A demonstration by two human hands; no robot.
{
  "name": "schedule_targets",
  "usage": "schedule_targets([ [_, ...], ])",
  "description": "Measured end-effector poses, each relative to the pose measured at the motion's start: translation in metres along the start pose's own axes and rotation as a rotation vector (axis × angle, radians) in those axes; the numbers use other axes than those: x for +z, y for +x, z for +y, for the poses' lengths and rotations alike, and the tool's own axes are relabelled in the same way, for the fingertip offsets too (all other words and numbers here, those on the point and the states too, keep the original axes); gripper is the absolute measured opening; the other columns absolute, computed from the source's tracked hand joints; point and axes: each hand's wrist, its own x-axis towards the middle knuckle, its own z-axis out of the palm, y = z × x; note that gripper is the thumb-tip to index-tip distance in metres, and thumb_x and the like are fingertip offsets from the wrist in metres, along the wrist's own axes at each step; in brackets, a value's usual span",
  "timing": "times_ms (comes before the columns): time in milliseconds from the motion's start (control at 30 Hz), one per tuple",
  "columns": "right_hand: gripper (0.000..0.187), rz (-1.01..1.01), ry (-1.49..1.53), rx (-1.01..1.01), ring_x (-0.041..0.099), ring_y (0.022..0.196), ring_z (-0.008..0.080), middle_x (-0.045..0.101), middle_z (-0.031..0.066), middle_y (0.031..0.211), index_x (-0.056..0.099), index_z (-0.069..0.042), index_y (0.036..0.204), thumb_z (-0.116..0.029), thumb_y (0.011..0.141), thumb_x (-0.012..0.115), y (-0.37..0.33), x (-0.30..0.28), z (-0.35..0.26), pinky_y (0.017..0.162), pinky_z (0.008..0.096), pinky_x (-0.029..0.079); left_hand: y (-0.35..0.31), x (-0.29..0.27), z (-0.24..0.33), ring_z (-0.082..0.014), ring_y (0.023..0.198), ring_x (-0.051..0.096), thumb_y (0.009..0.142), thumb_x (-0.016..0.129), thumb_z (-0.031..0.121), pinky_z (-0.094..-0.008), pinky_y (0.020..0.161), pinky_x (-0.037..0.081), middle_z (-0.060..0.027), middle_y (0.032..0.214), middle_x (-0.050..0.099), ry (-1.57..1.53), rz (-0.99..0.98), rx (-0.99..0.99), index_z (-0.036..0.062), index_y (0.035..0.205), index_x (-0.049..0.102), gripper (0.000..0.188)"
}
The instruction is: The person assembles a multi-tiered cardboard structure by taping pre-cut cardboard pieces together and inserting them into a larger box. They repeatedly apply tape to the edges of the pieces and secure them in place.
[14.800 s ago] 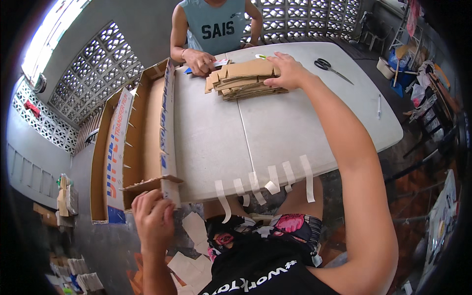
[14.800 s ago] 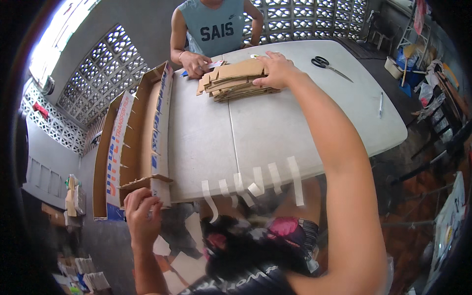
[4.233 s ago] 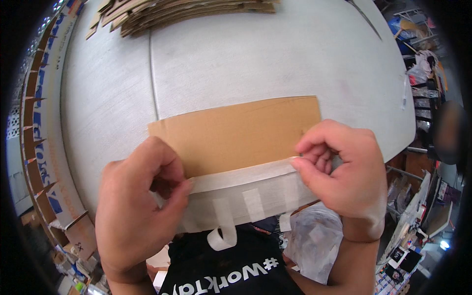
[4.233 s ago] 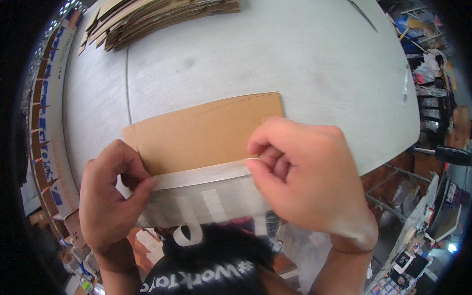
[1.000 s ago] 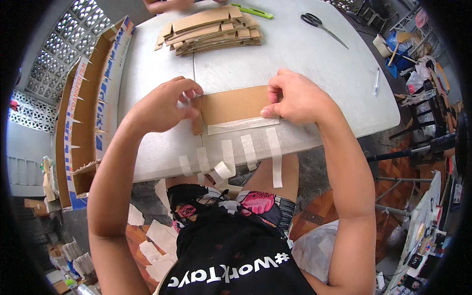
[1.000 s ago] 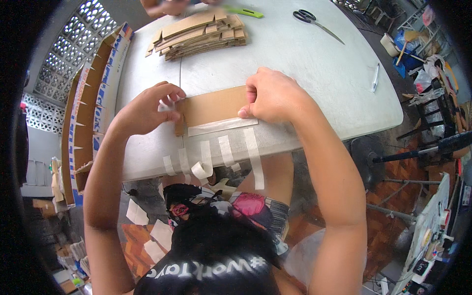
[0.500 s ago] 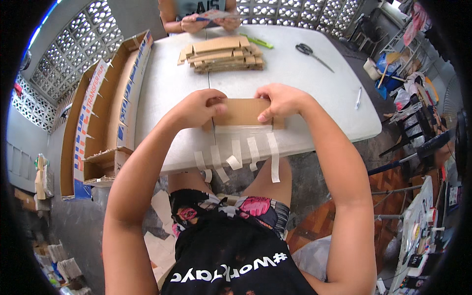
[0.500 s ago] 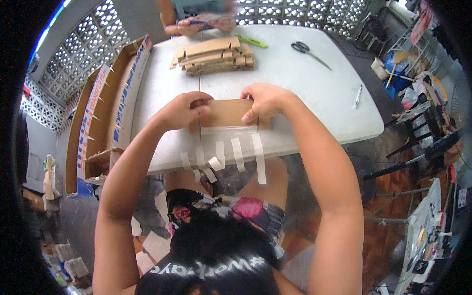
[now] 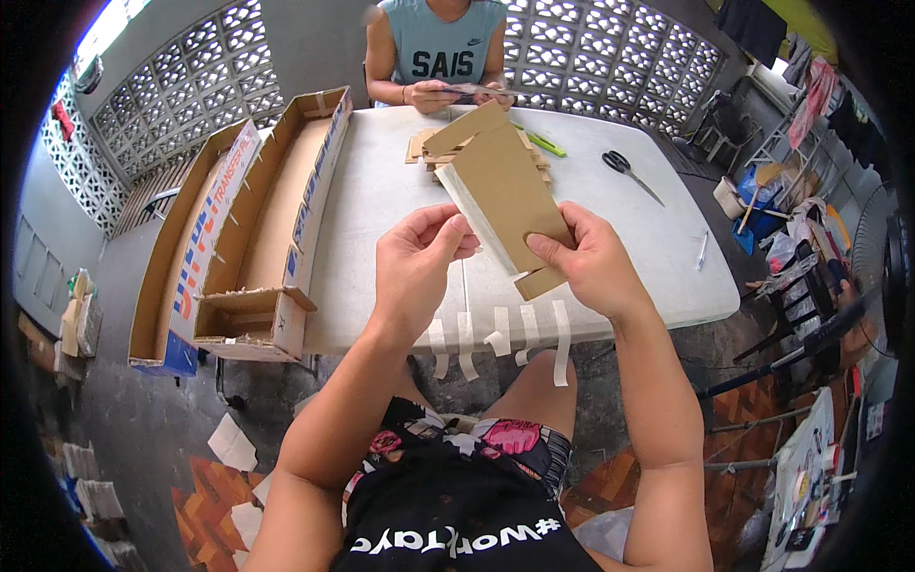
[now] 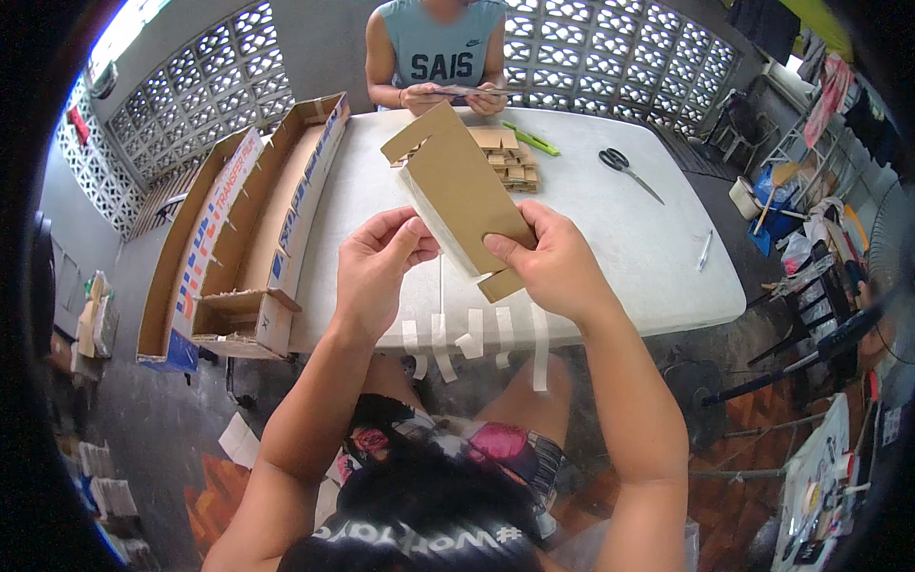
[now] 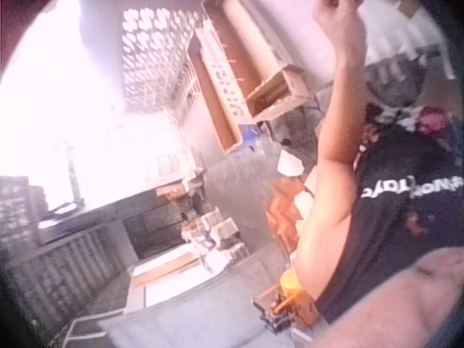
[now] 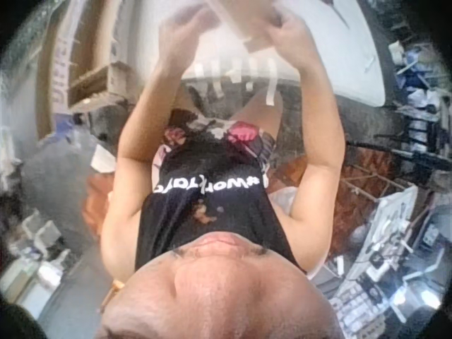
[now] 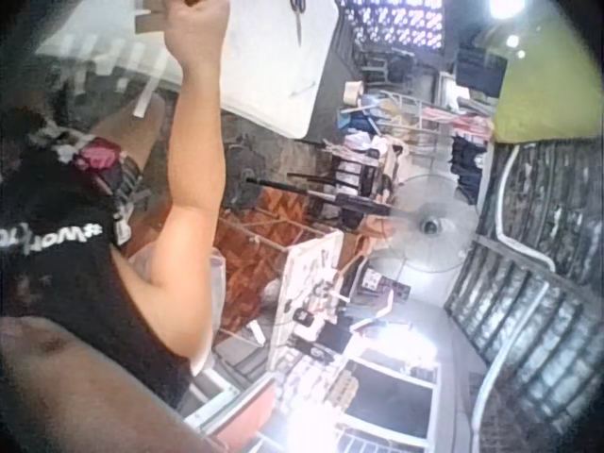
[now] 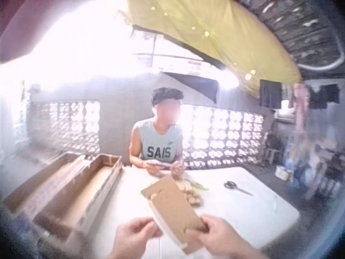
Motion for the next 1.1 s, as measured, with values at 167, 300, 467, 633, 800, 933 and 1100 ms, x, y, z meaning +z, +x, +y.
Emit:
schedule_targets([
  [167,0.023,0.036,-0.058,-0.045,0.067,0.086,0.0161,0.073,0.0109,0.096,0.067,0.001,0.111,-0.013,0.093,0.072,0.000,0.016,-0.004,0.080,0.0329,0.053,-0.007,-0.007,0.012,-0.0194,0.088,0.072,0.102,0.063,0.011,-0.0341,0.083,0.062,-0.0132,0.100,0.072,0.034,0.033,0.060,-0.0078,0.114,0.066,0.023],
  [300,0.023,0.056,-0.123,-0.075,0.067,0.082,0.0175,0.073,0.0123,0.094,0.066,0.001,0.110,-0.013,0.093,0.071,-0.002,0.030,-0.014,0.077,0.0335,0.053,-0.011,-0.012,0.025,-0.0196,0.080,0.073,0.103,0.061,0.014,-0.0328,0.075,0.064,-0.0142,0.096,0.072,0.067,0.097,0.065,-0.0076,0.113,0.065,0.024],
  [467,0.025,-0.021,-0.144,-0.118,0.068,0.080,0.0180,0.073,0.0123,0.090,0.068,0.001,0.105,-0.018,0.091,0.073,0.001,0.034,-0.015,0.076,0.0342,0.054,-0.003,-0.029,0.041,-0.0190,0.067,0.074,0.105,0.060,0.019,-0.0287,0.060,0.064,-0.0120,0.082,0.071,0.112,0.074,0.087,-0.0041,0.104,0.063,0.023],
  [633,0.029,0.027,-0.165,-0.173,0.070,0.076,0.0209,0.072,0.0153,0.085,0.068,0.002,0.103,-0.022,0.089,0.074,0.007,0.048,-0.030,0.071,0.0356,0.054,-0.006,-0.028,0.047,-0.0157,0.065,0.073,0.103,0.061,0.016,-0.0267,0.058,0.062,-0.0107,0.079,0.071,0.320,0.133,0.159,-0.0050,0.097,0.064,0.022],
  [800,0.029,0.114,-0.339,-0.299,0.070,0.071,0.0238,0.070,0.0201,0.081,0.065,0.002,0.102,-0.022,0.088,0.074,0.006,0.065,-0.032,0.066,0.0385,0.053,-0.006,-0.031,0.042,-0.0145,0.066,0.072,0.103,0.063,0.016,-0.0255,0.058,0.061,-0.0106,0.080,0.071,0.395,0.189,0.163,-0.0043,0.095,0.065,0.022],
  [933,0.027,0.084,-0.238,-0.263,0.068,0.074,0.0184,0.071,0.0154,0.083,0.064,0.002,0.103,-0.020,0.090,0.073,0.010,0.068,-0.028,0.068,0.0354,0.052,-0.012,-0.026,0.055,-0.0145,0.065,0.071,0.103,0.063,0.018,-0.0259,0.059,0.061,-0.0111,0.082,0.072,0.404,0.188,0.172,-0.0046,0.104,0.067,0.023],
  [1100,0.026,-0.145,0.171,-0.091,0.063,0.080,0.0088,0.071,0.0050,0.091,0.067,0.001,0.109,-0.021,0.096,0.072,0.018,0.056,-0.033,0.073,0.0282,0.052,-0.014,-0.056,0.084,-0.0141,0.071,0.070,0.104,0.061,0.020,-0.0277,0.066,0.059,-0.0104,0.088,0.072,0.212,0.144,0.113,-0.0032,0.114,0.068,0.027],
])
